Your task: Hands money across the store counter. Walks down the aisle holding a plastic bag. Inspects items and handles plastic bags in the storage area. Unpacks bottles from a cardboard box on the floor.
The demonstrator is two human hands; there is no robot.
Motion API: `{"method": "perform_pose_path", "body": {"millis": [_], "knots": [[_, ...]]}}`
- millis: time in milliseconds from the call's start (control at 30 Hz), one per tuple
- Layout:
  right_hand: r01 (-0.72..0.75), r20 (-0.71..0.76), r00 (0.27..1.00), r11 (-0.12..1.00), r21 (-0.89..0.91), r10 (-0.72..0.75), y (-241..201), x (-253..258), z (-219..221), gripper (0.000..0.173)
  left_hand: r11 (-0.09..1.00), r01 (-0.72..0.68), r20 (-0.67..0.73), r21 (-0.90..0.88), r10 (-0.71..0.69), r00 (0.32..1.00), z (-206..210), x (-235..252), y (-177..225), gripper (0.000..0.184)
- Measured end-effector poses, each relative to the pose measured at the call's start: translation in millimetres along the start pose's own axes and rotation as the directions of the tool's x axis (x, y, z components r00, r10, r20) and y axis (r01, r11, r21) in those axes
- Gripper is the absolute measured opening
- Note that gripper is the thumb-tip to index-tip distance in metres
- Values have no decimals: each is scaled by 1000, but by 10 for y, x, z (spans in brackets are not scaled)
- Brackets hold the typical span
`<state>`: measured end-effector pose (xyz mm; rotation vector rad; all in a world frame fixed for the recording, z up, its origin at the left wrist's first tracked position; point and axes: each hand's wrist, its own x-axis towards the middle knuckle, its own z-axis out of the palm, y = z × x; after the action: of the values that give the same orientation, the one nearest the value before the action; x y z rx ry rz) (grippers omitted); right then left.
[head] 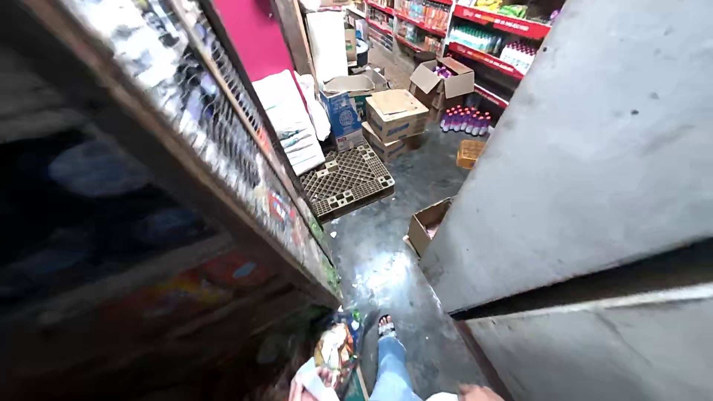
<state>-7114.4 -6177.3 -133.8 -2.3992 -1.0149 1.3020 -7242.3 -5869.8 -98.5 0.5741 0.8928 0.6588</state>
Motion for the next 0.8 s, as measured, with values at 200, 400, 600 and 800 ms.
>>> {"method": "perform_pose_path", "body": {"millis": [200,400,600,800], "knots": [[-53,-55,997,994,95,58,-115,749,-1781,26,978,157,208,136,-184,961,1910,1163,69,42],[-55,-261,956,957,283,132,193,1330,-2974,28,984,17,424,176,-92,901,3698,2232,209,46],[-39,-246,960,936,350,132,510,2195,-3933,31,972,62,327,227,-136,935,4748,3207,83,50],[0,-387,887,836,548,254,765,2717,-4976,27,940,122,346,319,-235,908,5601,4138,167,58]]}}
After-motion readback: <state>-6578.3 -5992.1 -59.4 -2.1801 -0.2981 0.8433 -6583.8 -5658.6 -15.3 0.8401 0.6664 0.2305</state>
